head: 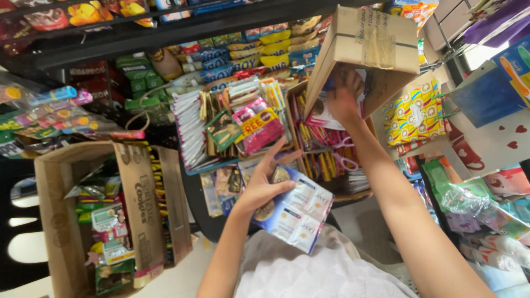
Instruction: Cutting and organizing shampoo and soap sachets into boxes for retail sale.
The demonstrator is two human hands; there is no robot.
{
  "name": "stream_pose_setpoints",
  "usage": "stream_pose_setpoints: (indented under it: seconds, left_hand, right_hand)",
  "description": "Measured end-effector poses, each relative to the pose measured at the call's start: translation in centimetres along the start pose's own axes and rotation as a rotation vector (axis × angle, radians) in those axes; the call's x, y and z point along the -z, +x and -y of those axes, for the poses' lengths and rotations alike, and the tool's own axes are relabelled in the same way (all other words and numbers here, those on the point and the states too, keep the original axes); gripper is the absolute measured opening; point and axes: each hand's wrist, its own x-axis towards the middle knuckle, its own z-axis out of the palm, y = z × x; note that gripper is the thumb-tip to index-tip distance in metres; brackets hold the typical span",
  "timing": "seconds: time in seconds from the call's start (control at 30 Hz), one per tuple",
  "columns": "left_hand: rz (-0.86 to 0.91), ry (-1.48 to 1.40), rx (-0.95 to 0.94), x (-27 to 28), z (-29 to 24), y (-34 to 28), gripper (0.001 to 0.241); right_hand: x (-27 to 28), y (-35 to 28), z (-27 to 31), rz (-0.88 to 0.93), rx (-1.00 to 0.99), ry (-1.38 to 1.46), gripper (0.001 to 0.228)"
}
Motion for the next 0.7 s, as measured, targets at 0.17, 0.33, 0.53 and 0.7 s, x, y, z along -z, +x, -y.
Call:
stream_pose_setpoints:
  seconds: [0.17,0.33,0.53,0.7]
  left_hand:
    - [-0.048,0.047,0.016,0.8,0.5,-0.7,0.104]
    - [-0.085,0.072,0.030,0.7,0.3,-0.8,0.106]
    - [-0.092,0.038,-0.005,1.0,0.7,-0.8,0.104]
    - [-0.301,0.218,0.095,1.2,0.5,-1.0,0.104]
  right_hand:
    - [2.6,0.0,1.5,0.031,0.041,0.008,0.059]
    - [3.2,0.1,2.0,0.094,-0.018,-0.072,0.054]
    - [1.2,-0.6,1.0,0.006,0.156,-0.085,0.050]
    - [3.8,-1.3,3.4,-0.212,0.001,0.247,0.051]
